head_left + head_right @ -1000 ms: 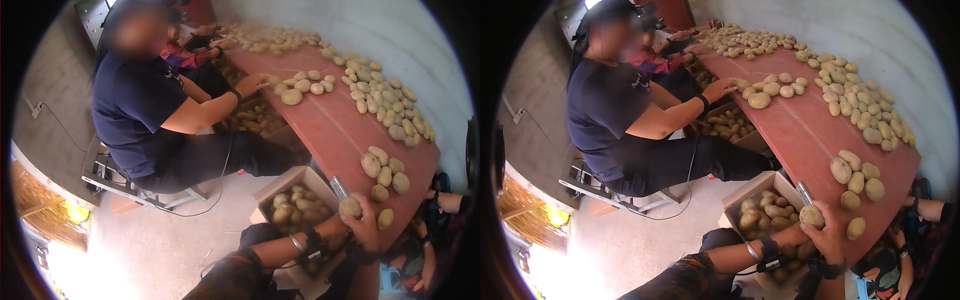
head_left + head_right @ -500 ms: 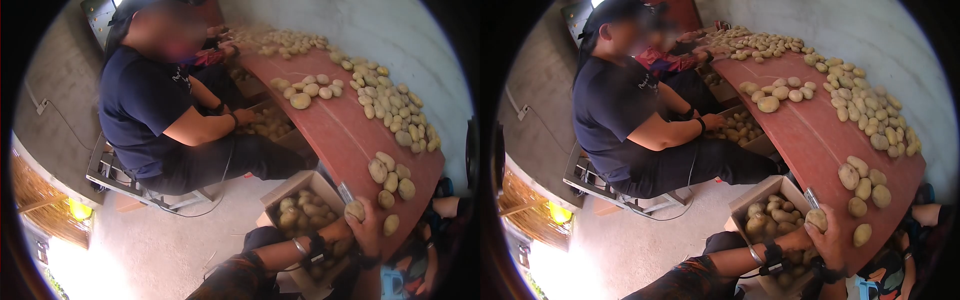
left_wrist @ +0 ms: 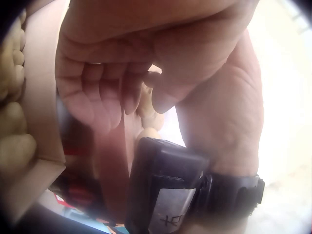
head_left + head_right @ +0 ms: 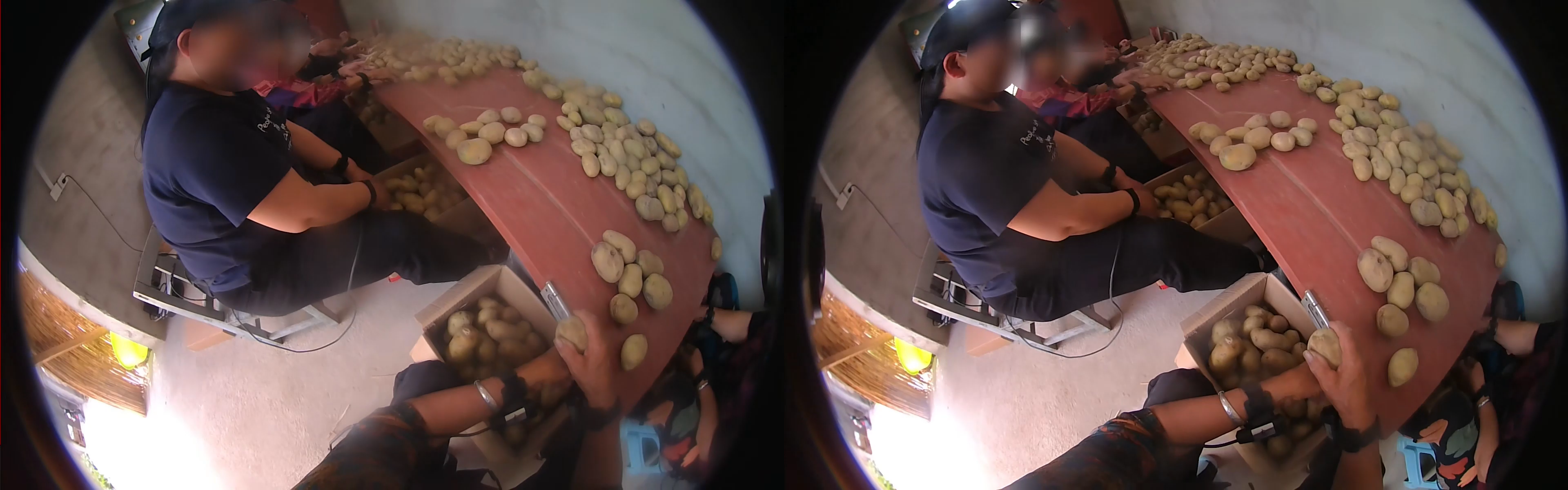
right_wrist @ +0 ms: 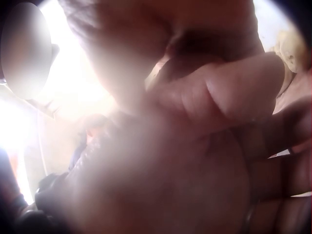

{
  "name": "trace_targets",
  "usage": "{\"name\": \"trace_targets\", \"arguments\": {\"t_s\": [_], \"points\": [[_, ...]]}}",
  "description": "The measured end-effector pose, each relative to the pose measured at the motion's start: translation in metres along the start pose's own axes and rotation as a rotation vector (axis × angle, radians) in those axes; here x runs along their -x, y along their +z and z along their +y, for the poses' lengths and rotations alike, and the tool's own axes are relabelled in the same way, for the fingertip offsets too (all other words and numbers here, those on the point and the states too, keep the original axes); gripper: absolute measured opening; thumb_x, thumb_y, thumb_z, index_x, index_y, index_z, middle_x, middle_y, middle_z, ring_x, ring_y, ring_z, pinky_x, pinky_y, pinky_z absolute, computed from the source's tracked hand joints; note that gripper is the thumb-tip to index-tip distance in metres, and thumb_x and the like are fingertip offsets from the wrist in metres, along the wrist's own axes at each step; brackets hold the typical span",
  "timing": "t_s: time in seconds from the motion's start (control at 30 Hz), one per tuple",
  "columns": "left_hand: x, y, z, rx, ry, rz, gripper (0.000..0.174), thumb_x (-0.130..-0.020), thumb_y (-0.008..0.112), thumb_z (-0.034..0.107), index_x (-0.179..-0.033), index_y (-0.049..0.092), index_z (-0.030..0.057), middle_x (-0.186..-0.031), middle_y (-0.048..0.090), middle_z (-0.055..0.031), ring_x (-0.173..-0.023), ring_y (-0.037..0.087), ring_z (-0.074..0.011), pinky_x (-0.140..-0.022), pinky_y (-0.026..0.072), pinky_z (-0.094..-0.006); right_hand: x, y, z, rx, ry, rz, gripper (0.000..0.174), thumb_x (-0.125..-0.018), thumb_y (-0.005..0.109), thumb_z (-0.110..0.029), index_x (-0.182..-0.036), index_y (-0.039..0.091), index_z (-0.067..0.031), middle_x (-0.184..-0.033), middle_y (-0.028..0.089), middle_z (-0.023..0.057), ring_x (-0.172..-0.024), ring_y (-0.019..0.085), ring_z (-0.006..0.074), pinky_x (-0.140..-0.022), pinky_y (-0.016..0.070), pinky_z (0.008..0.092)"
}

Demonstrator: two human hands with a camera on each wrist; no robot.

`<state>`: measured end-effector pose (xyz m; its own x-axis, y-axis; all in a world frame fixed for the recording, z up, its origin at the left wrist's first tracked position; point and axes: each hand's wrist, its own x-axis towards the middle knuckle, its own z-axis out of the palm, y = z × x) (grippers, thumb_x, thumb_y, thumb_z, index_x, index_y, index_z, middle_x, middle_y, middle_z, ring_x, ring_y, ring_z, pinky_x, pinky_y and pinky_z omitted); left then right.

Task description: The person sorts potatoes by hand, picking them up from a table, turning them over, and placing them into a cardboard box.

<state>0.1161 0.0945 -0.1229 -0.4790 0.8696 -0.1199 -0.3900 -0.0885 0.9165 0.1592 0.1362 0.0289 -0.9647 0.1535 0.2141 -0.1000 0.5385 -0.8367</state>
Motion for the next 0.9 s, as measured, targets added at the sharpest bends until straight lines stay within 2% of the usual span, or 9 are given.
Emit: {"name": "trace_targets", "arguments": {"t_s": [0.17,0.27,0.33,0.4,0.43,0.53,0.57,0.7,0.9], "points": [[0.033,0.004,0.061,-0.134,-0.119,0.014,0.009,-0.077,0.056,0.008,-0.085,0.055,0.0045,-0.075,0.053,-0.0004,-0.064,0.048,-0.0091,-0.048,0.038,-0.0238,0.001,0.0,0.007,0.032,0.015,-0.01,0.043,-0.074,0.065,-0.01,-0.112,0.046,-0.0017,-0.096,0.053,0.0158,-0.089,0.053,0.0265,-0.081,0.0419,0.033],[0.002,0.006,0.005,-0.092,0.072,-0.006,0.007,-0.083,0.051,0.01,-0.089,0.052,0.0064,-0.073,0.052,-0.0016,-0.064,0.052,-0.0126,-0.053,0.0434,-0.0257,0.0,-0.001,0.006,0.034,-0.016,0.004,0.042,-0.073,0.066,-0.01,-0.11,0.047,-0.0018,-0.095,0.053,0.0152,-0.088,0.053,0.0269,-0.081,0.0421,0.0335],[0.007,0.019,0.01,-0.18,0.519,0.194,0.02,-0.082,0.056,0.012,-0.1,0.052,0.0031,-0.079,0.058,-0.0062,-0.078,0.057,-0.0174,-0.071,0.0463,-0.0283,-0.002,-0.006,0.002,0.045,0.011,0.0,0.041,-0.072,0.066,-0.009,-0.108,0.048,-0.0011,-0.094,0.054,0.0129,-0.087,0.054,0.0229,-0.081,0.0424,0.0322],[0.048,0.009,0.076,-0.204,0.33,0.143,0.025,-0.078,0.054,0.008,-0.102,0.057,0.0005,-0.09,0.06,-0.0059,-0.086,0.055,-0.0134,-0.073,0.0459,-0.0282,-0.006,-0.015,0.012,-0.002,0.032,0.012,0.04,-0.072,0.066,-0.009,-0.108,0.049,-0.0006,-0.094,0.055,0.0113,-0.086,0.054,0.0202,-0.08,0.0425,0.0312],[0.057,0.004,0.107,-0.38,-0.003,-0.01,0.028,-0.079,0.054,0.01,-0.104,0.058,-0.0011,-0.092,0.062,-0.0074,-0.091,0.055,-0.0143,-0.078,0.0452,-0.0297,-0.006,-0.02,0.017,-0.047,0.055,0.028,0.04,-0.072,0.065,-0.009,-0.107,0.05,-0.0002,-0.093,0.055,0.0098,-0.085,0.053,0.0175,-0.08,0.0426,0.0302],[0.051,-0.007,0.067,-0.335,-0.027,-0.089,0.02,-0.081,0.059,0.02,-0.087,0.062,0.0004,-0.078,0.059,-0.0028,-0.071,0.051,-0.0089,-0.065,0.0443,-0.027,-0.007,-0.033,0.025,0.095,0.057,0.168,0.037,-0.074,0.063,-0.011,-0.107,0.051,0.0001,-0.093,0.056,0.0084,-0.085,0.053,0.0141,-0.079,0.0424,0.0268],[0.059,0.0,0.081,-0.44,-0.16,-0.129,0.02,-0.082,0.057,0.02,-0.086,0.062,0.001,-0.077,0.059,-0.0028,-0.07,0.051,-0.0086,-0.064,0.0441,-0.0272,-0.006,-0.036,0.036,-0.044,0.081,0.195,0.035,-0.075,0.062,-0.012,-0.107,0.052,-0.0004,-0.091,0.056,0.0082,-0.085,0.053,0.014,-0.079,0.0422,0.0262],[0.07,0.011,0.075,-0.493,-0.097,-0.355,0.019,-0.083,0.056,0.02,-0.084,0.061,0.0018,-0.073,0.057,-0.0016,-0.072,0.05,-0.007,-0.067,0.0426,-0.0249,-0.002,-0.037,0.034,-0.049,0.173,0.079,0.033,-0.075,0.063,-0.013,-0.104,0.053,-0.0012,-0.088,0.056,0.0056,-0.08,0.053,0.0131,-0.074,0.0434,0.0266],[0.069,0.0,0.092,-0.256,-0.167,-0.351,0.017,-0.084,0.055,0.019,-0.085,0.061,0.0039,-0.075,0.059,-0.0018,-0.076,0.053,-0.0065,-0.07,0.0431,-0.0237,-0.002,-0.017,0.049,-0.128,0.165,-0.065,0.031,-0.073,0.064,-0.016,-0.098,0.054,-0.0015,-0.084,0.058,0.0085,-0.076,0.054,0.0151,-0.071,0.0445,0.0284]]}}
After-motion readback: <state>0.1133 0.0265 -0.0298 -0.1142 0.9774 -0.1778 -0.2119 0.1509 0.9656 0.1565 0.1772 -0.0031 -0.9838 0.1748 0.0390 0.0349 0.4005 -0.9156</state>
